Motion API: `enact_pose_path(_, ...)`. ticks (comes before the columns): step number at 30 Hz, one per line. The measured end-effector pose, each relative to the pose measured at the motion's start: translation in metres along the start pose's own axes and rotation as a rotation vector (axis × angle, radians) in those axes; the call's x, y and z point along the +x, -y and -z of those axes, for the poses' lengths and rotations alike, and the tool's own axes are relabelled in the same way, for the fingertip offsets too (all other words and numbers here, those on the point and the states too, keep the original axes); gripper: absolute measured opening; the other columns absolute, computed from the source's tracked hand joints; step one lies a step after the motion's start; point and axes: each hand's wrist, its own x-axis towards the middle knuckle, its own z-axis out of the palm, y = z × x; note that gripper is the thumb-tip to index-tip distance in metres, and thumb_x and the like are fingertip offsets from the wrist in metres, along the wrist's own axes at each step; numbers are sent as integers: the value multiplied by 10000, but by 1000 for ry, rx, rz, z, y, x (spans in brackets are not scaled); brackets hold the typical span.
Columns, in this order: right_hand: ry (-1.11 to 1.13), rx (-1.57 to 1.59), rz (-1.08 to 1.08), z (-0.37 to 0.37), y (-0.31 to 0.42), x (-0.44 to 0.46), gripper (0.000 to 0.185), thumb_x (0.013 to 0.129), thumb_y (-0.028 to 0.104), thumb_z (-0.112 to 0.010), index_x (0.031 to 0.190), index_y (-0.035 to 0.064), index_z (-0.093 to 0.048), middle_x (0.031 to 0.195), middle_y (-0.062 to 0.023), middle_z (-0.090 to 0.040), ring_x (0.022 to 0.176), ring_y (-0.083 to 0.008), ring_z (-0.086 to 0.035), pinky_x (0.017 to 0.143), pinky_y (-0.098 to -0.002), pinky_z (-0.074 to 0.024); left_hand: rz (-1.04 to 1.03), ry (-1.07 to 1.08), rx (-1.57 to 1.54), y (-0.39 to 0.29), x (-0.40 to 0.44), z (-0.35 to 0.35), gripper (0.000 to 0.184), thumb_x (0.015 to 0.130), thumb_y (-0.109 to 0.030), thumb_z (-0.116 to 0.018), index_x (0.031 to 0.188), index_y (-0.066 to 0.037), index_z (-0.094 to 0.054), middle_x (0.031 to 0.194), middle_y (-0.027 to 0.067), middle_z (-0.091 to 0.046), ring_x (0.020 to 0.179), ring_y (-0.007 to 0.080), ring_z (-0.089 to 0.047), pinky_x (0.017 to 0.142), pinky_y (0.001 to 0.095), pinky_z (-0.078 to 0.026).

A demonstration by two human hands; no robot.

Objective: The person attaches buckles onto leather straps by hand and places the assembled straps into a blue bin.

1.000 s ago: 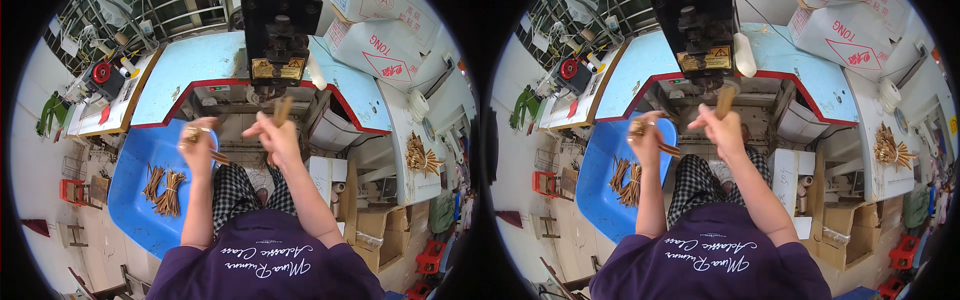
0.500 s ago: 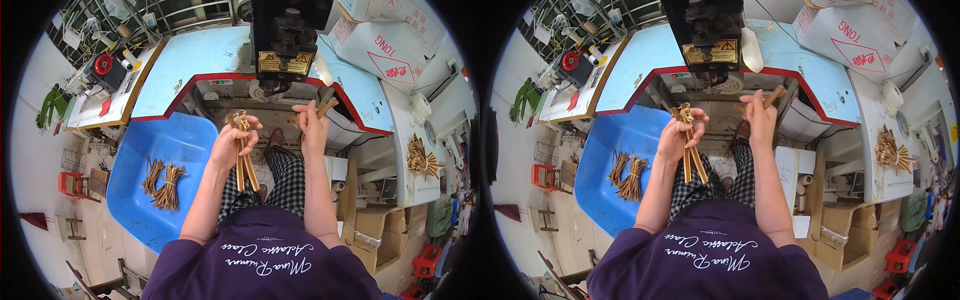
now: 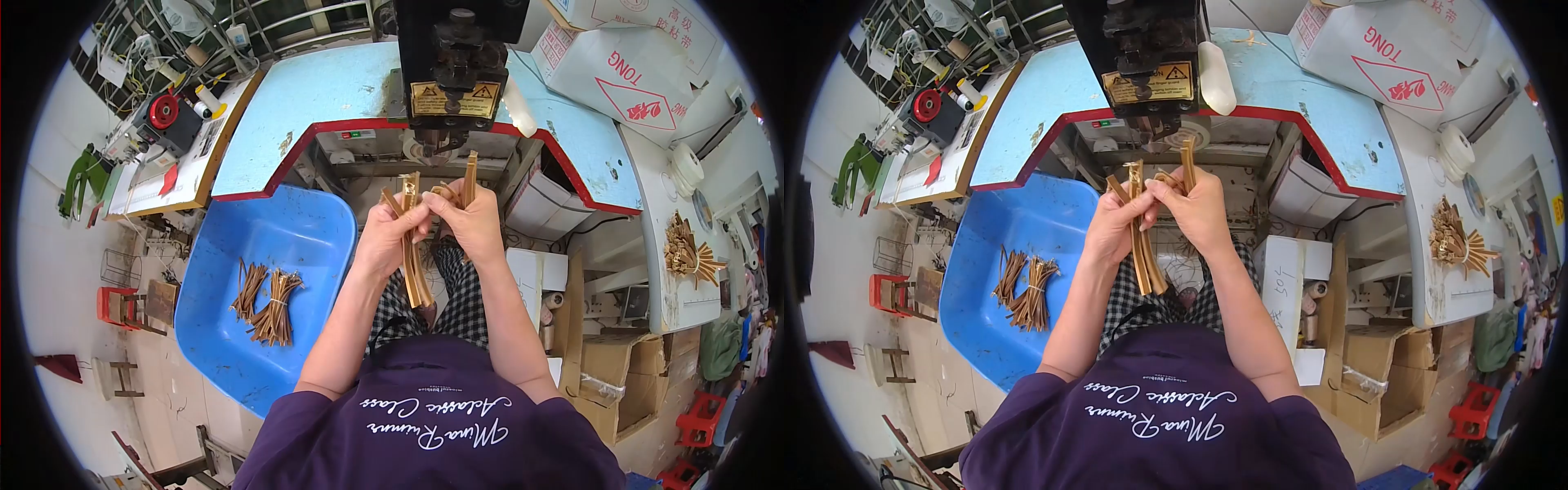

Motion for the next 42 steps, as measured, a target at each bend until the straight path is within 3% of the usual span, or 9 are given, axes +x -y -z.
enact_pose_path(11, 84, 186, -125, 31, -2, 6, 11, 774, -11, -619, 775, -4, -610, 618, -22, -539, 475, -62, -420, 439, -130, -298, 94, 84, -402, 0, 7, 7, 86, 849, 9, -533, 925, 48, -545, 758, 120, -551, 547, 95, -472, 451, 172, -374)
enact_pose_path(15, 173, -59, 35, 21, -4, 6, 28, 780, 27, -623, 772, 2, -634, 630, -10, -554, 481, -46, -415, 444, -147, -301, 245, 54, -418, 2, 8, 3, 63, 857, 12, -515, 901, 44, -547, 715, 103, -521, 541, 95, -455, 444, 178, -373)
enact_pose_path(18, 101, -33, 44, 14, 9, 3, 48, 774, 49, -639, 759, 6, -624, 640, -2, -564, 490, -39, -416, 449, -158, -301, 207, -130, -335, -7, 7, -14, 44, 861, 5, -517, 880, 34, -544, 706, 93, -524, 535, 100, -460, 449, 182, -386)
enact_pose_path(20, -303, -103, 99, 18, 15, 5, 66, 774, 38, -642, 721, 17, -610, 631, -1, -551, 484, -40, -409, 449, -164, -306, 160, -318, -256, -13, 7, -23, 35, 865, -2, -519, 858, 24, -540, 696, 84, -527, 529, 105, -466, 453, 186, -398)
enact_pose_path(23, -438, -51, 209, 29, 20, 9, 99, 794, 74, -648, 724, 27, -596, 613, 8, -528, 473, -41, -386, 443, -166, -299, 5, -200, -362, -7, 7, 17, 69, 879, -47, -525, 855, 14, -545, 630, 51, -495, 473, 86, -426, 410, 177, -352)
enact_pose_path(25, -604, 27, 349, 29, 23, 12, 101, 818, 93, -646, 810, 25, -573, 617, -10, -517, 418, -24, -321, 374, -153, -218, -140, -81, -470, -1, 7, 37, 106, 892, -93, -531, 852, 3, -550, 564, 19, -463, 416, 66, -387, 367, 169, -306)
enact_pose_path(30, -611, -5, 389, 29, 15, 11, 90, 818, 83, -645, 830, 24, -578, 620, -10, -515, 420, -18, -321, 372, -149, -207, -164, -169, -110, -17, -3, -19, 133, 877, -119, -570, 900, 13, -577, 591, 47, -516, 397, 45, -347, 353, 156, -240)
enact_pose_path(35, -623, 75, 331, 29, 24, 5, 113, 840, 121, -627, 832, 19, -578, 626, -10, -514, 417, -18, -312, 370, -153, -194, -250, -293, 126, -22, 3, -35, 100, 866, -77, -569, 878, 21, -584, 620, 66, -559, 388, 48, -364, 345, 156, -258)
enact_pose_path(42, -677, 285, 349, 48, 40, 6, 142, 868, 168, -591, 836, 30, -590, 611, -7, -510, 410, -22, -298, 364, -156, -177, -245, -250, 130, -25, 9, -55, 98, 855, -70, -580, 888, 23, -586, 646, 90, -588, 377, 50, -368, 336, 152, -254)
